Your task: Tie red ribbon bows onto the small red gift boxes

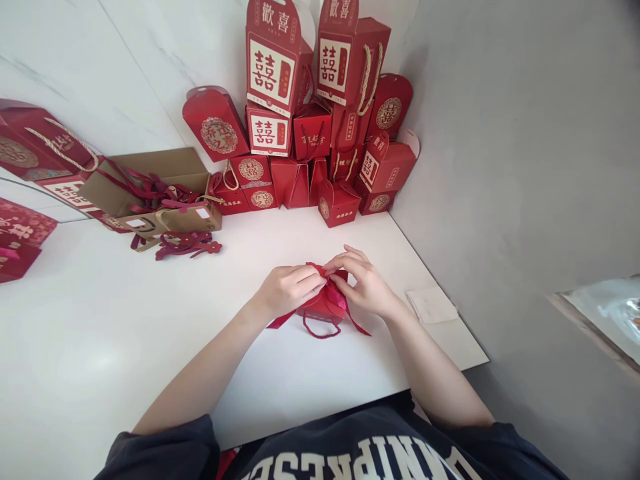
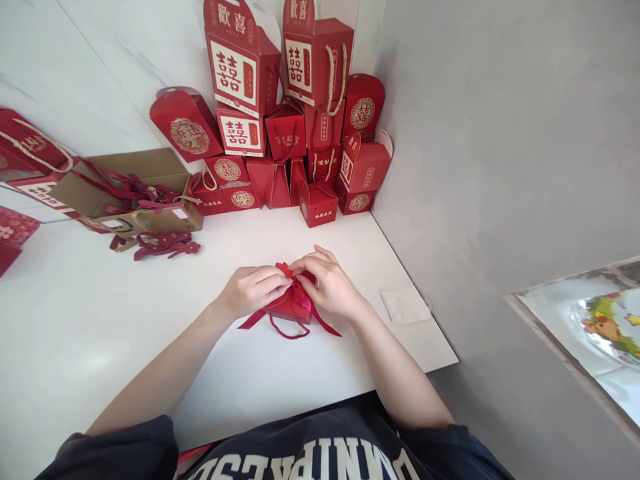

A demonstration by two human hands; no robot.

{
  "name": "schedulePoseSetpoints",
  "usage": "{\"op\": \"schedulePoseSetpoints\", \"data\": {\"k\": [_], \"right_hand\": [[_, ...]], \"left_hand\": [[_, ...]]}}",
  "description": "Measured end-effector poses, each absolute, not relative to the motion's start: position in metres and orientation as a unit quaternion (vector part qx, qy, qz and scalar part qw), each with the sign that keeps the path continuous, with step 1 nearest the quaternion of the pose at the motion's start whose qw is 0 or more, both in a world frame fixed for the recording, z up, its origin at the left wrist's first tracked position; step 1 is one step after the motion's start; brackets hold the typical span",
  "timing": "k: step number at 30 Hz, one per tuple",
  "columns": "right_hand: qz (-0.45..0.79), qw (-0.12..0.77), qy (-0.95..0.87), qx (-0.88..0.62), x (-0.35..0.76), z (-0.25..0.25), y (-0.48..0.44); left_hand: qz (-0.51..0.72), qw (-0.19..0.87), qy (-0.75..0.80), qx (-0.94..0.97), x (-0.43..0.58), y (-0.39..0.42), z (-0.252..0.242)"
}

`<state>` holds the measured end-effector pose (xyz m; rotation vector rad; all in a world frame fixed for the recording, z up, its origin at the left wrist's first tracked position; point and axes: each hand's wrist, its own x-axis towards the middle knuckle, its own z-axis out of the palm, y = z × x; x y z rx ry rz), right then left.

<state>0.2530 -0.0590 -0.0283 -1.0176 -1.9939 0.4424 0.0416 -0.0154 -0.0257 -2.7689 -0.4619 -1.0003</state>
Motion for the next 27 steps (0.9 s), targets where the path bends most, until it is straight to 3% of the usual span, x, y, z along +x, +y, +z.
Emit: {"op": "schedulePoseSetpoints", "data": {"k": [13,27], "right_hand": [[0.205,0.427,-0.779,-0.412,0.2582,-0.0253,-0.0606],[0.357,0.427,-0.716,-0.422,0.2629,-0.0254,-0.0606]], "left_hand": [[-0.336,0.105,-0.167,-0.921,0.0407,-0.0149,-0.0271],[-0.326,0.094,-0.17,-0.925,0.0405,-0.0145,-0.0286]]}}
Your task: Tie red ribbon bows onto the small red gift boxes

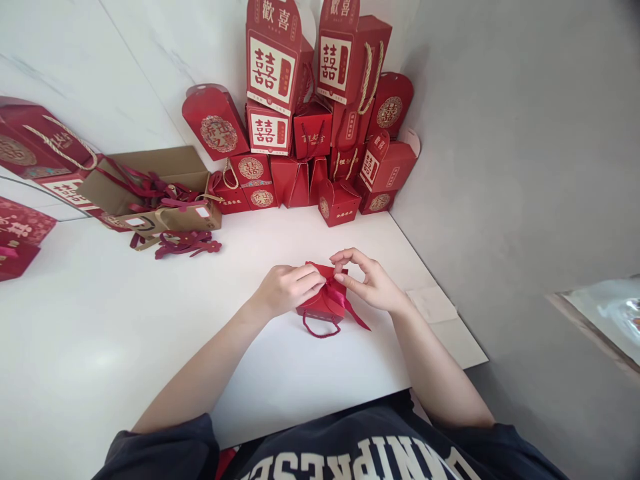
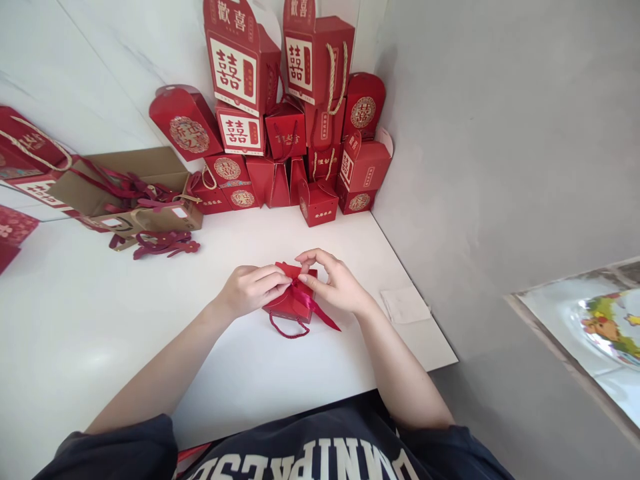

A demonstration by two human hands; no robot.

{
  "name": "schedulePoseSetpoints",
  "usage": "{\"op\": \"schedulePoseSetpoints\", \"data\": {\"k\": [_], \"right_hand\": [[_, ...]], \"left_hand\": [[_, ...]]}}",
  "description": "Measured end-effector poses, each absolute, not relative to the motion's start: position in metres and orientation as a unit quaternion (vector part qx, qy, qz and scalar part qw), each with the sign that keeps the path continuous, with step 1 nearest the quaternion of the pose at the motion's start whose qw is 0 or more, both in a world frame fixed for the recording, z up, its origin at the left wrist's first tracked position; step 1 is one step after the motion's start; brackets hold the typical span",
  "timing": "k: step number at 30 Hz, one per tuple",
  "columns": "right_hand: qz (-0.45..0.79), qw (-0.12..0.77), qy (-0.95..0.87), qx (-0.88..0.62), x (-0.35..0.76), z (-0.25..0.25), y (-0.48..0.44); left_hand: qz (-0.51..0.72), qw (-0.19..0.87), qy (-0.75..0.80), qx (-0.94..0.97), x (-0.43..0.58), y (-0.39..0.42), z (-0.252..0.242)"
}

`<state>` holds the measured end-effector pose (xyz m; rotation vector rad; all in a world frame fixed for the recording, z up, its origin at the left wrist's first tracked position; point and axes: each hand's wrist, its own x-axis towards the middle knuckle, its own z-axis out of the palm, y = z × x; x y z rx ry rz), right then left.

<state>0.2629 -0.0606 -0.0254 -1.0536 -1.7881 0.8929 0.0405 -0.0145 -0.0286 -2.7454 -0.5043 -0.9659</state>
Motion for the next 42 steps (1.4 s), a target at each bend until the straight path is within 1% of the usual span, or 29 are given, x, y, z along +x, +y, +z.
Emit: {"op": "schedulePoseSetpoints", "data": {"k": [4,10,14,18,22,27,31,33,38,42], "right_hand": [[0.352,0.412,-0.74,-0.398,0.262,-0.027,-0.061],[0.379,0.437,-0.713,-0.397,0.267,-0.027,-0.06],[0.344,0.414,-0.747,-0.39,0.261,-0.027,-0.06],[0.309,0.416,-0.757,-0.398,0.256,-0.028,-0.061],[0.299,0.409,-0.764,-0.4,0.254,-0.03,-0.06],[0.24,0.437,-0.767,-0.404,0.252,-0.033,-0.059],[0.216,0.467,-0.746,-0.423,0.251,-0.036,-0.06],[0.175,0.475,-0.738,-0.446,0.251,-0.039,-0.059],[-0.017,0.449,-0.727,-0.519,0.259,-0.048,-0.052],[-0.092,0.441,-0.67,-0.589,0.286,-0.047,-0.048]], "left_hand": [[-0.323,0.099,-0.173,-0.925,0.04,-0.015,-0.029],[-0.32,0.083,-0.172,-0.928,0.04,-0.015,-0.028],[-0.319,0.086,-0.172,-0.928,0.041,-0.015,-0.028],[-0.321,0.075,-0.174,-0.928,0.041,-0.015,-0.028],[-0.322,0.063,-0.173,-0.929,0.041,-0.016,-0.028],[-0.319,0.076,-0.172,-0.929,0.041,-0.016,-0.027],[-0.321,0.086,-0.169,-0.928,0.041,-0.016,-0.028],[-0.32,0.084,-0.172,-0.928,0.041,-0.016,-0.027],[-0.319,0.075,-0.168,-0.93,0.041,-0.017,-0.025],[-0.328,0.075,-0.163,-0.927,0.041,-0.016,-0.026]]}}
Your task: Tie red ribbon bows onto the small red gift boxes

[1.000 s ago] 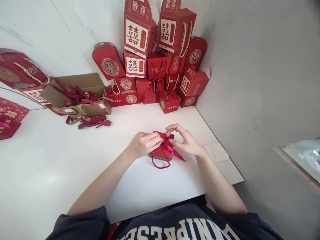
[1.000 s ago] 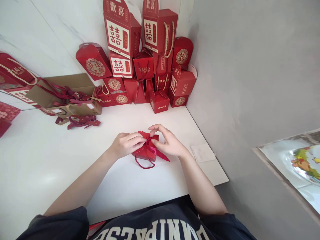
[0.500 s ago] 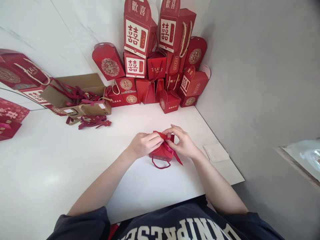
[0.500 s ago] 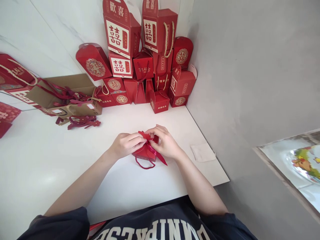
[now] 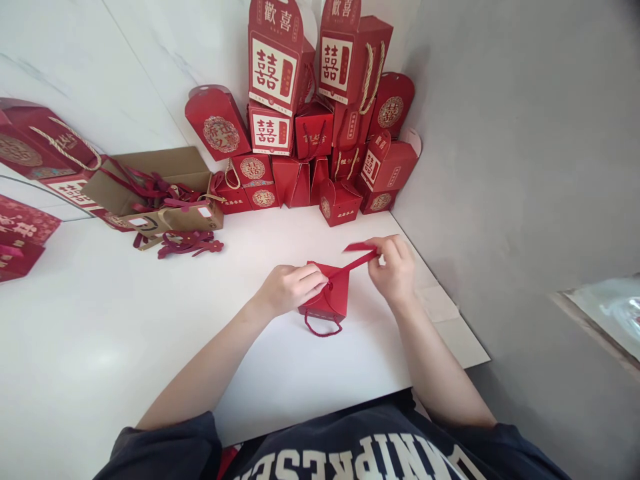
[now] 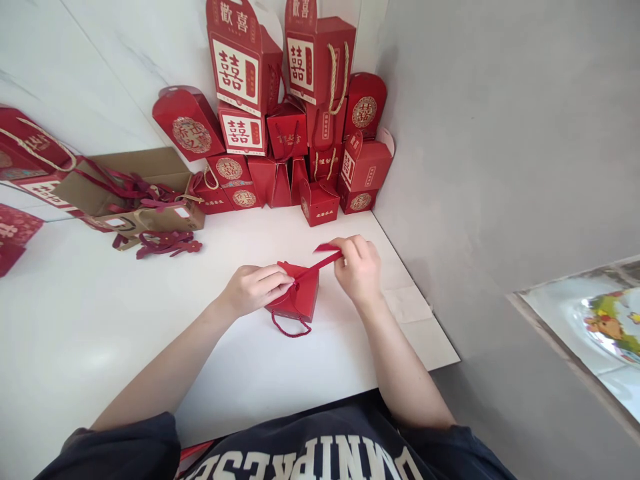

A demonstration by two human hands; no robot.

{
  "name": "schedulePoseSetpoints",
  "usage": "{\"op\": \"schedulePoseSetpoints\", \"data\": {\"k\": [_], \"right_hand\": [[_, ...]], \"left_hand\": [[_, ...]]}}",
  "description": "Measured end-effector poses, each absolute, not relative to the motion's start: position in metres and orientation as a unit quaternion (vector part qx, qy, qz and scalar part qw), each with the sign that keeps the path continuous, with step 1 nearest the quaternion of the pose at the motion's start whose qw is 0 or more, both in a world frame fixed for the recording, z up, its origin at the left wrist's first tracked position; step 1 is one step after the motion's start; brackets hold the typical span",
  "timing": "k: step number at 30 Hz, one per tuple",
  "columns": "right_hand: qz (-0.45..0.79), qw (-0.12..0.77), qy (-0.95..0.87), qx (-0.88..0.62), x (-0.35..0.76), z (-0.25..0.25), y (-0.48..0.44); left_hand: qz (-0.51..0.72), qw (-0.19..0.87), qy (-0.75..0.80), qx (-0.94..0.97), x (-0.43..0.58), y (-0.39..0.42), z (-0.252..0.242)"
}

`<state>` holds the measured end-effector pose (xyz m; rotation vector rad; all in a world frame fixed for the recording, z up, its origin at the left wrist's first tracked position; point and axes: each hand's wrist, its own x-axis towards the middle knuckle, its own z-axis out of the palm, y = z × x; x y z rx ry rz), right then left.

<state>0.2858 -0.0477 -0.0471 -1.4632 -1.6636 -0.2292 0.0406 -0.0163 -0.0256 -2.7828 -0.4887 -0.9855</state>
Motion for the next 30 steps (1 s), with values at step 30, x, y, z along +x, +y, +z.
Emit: {"op": "schedulePoseSetpoints", "data": {"k": [30], "right_hand": [[0.52,0.444,-0.582,-0.44,0.262,-0.029,-0.058]], "left_hand": [[-0.314,0.102,-0.15,-0.932,0.04,-0.018,-0.02]]}}
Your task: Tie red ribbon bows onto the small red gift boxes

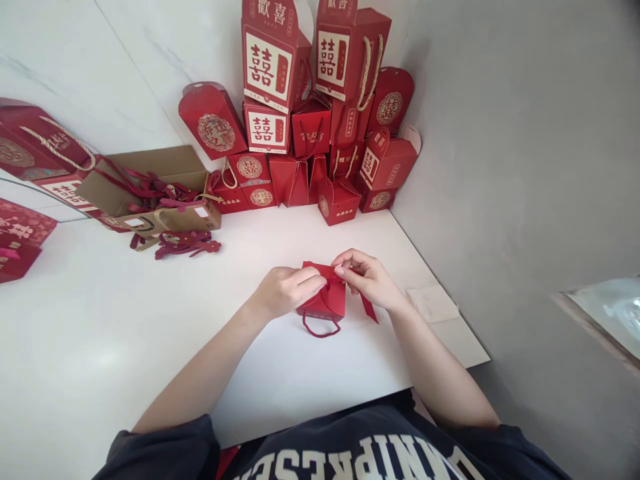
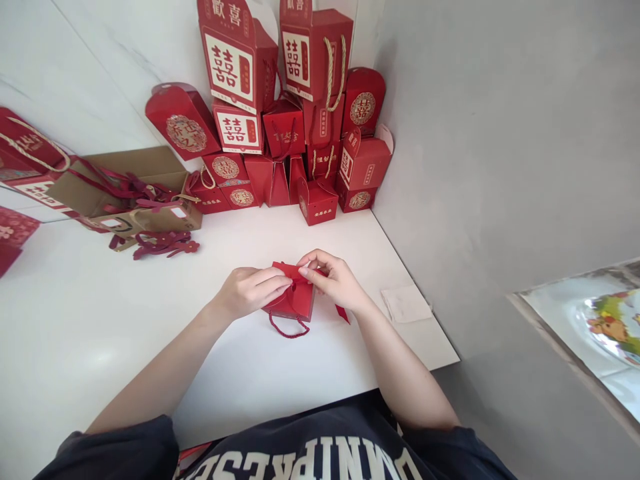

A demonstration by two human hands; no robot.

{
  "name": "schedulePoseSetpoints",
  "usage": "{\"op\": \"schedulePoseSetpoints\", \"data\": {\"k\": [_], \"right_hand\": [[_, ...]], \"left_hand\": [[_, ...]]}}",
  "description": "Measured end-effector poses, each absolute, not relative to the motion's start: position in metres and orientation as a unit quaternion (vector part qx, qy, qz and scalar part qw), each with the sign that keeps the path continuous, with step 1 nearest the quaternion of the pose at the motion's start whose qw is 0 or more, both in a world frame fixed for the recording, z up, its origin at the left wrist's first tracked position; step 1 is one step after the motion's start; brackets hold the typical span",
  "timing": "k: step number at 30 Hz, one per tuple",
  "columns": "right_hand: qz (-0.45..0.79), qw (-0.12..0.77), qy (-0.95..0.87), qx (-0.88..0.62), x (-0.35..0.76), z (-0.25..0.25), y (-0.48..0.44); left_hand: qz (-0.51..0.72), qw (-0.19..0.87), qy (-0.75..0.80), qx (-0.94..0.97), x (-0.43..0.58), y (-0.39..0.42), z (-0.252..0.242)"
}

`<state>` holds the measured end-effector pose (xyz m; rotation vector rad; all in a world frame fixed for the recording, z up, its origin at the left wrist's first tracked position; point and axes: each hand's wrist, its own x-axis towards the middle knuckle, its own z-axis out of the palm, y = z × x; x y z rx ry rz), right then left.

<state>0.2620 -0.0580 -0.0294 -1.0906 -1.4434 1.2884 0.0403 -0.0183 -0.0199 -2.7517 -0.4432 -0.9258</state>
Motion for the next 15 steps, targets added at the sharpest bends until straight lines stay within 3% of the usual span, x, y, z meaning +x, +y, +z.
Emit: {"op": "schedulePoseSetpoints", "data": {"k": [5,11,15], "right_hand": [[0.511,0.425,-0.613,-0.427,0.263,-0.032,-0.058],[0.512,0.413,-0.621,-0.426,0.269,-0.032,-0.058],[0.522,0.416,-0.611,-0.426,0.271,-0.031,-0.06]], "left_hand": [[-0.287,0.013,-0.194,-0.938,0.041,-0.019,-0.017],[-0.222,-0.365,-0.309,-0.85,0.033,-0.012,-0.009],[-0.19,-0.507,-0.33,-0.773,0.026,-0.004,-0.005]]}}
